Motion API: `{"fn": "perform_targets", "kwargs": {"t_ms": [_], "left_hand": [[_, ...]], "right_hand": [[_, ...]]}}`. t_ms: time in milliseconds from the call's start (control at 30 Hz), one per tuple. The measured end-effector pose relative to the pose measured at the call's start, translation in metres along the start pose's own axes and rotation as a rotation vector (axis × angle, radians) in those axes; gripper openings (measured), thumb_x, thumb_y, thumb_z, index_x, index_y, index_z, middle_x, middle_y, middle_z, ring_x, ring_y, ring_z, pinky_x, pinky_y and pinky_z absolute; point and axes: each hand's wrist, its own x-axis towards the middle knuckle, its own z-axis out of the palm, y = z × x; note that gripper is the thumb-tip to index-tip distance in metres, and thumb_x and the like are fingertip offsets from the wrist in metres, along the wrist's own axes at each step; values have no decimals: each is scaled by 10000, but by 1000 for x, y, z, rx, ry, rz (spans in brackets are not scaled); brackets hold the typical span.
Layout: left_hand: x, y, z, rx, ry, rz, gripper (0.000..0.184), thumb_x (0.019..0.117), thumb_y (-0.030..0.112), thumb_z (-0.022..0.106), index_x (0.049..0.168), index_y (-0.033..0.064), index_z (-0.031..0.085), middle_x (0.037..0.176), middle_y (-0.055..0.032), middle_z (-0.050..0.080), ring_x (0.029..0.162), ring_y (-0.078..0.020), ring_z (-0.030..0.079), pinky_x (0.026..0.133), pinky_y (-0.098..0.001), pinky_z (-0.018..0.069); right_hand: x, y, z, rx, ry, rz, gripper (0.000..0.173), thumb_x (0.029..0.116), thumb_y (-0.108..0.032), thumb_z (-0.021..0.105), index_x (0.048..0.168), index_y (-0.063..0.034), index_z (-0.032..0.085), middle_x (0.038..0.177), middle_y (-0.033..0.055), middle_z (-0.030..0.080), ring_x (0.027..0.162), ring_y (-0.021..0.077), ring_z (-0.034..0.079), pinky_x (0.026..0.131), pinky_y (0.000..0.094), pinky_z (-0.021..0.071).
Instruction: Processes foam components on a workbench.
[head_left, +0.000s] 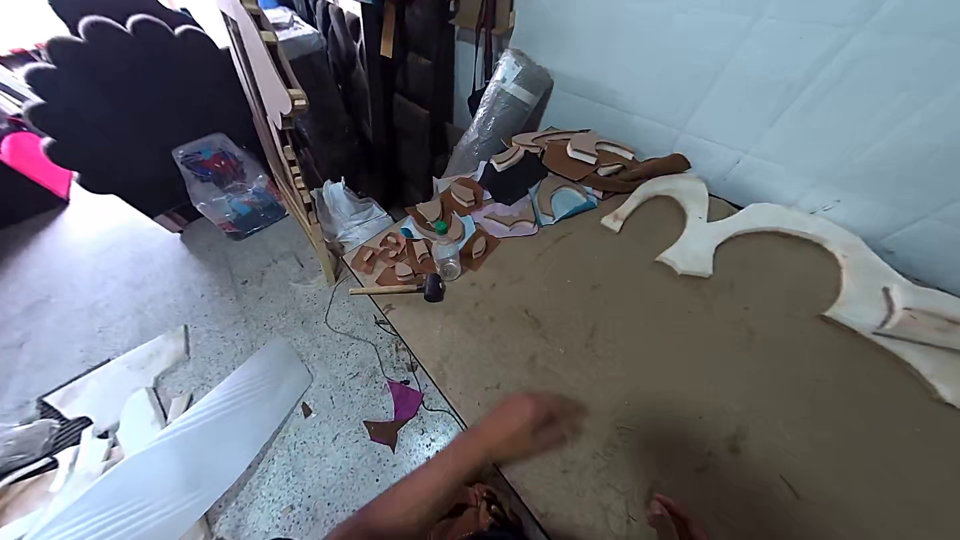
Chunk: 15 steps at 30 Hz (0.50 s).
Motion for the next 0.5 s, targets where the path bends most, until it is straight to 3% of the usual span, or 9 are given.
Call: {"fn": "perform_targets", "kwargs": {"t_ms": [67, 200, 300, 400, 500], "left_hand": [[1, -50, -68, -102, 290, -157, 374, 1029, 290, 602, 1388, 192, 634, 1353, 19, 664, 1229, -122, 632, 1075, -405, 531], [20, -155, -187, -21, 880, -267, 552, 934, 263, 733, 1443, 135, 563, 1381, -93, 624, 1224, -223, 631, 1017, -479, 560], [48, -207, -243, 26, 954, -352, 896, 816, 391, 848, 1549, 123, 410, 1505, -158, 506, 1368, -311, 513, 1109, -554, 464], [81, -256, -252, 0, 874, -390, 1109, 733, 439, 904, 1616, 173, 288, 1526, -140, 487, 1387, -316, 493, 1125, -580, 441], [94, -262, -233, 70, 850, -443, 922, 722, 403, 919, 1506, 183, 487, 1412, -140, 590, 1280, -330, 588, 1052, -606, 500]], "right_hand": [[-6, -23, 30, 30, -58, 39, 328, 1004, -221, 649, 1212, 32, 665, 1016, 136, 729, 885, 183, 712, 836, 389, 612], [-26, -45, 79, 26, -153, 56, 319, 986, -211, 678, 1231, -8, 683, 1052, 118, 741, 912, 187, 722, 844, 400, 619], [-39, -52, 92, -21, -238, 67, 308, 983, -192, 682, 1232, -11, 689, 1068, 121, 746, 928, 192, 729, 847, 402, 622], [-45, -54, 93, -60, -222, 103, 306, 988, -197, 680, 1234, -16, 686, 1053, 113, 745, 920, 178, 725, 847, 390, 617], [-49, -62, 91, -83, -192, 129, 303, 989, -206, 678, 1227, -18, 688, 1049, 107, 743, 919, 168, 723, 841, 375, 619]]}}
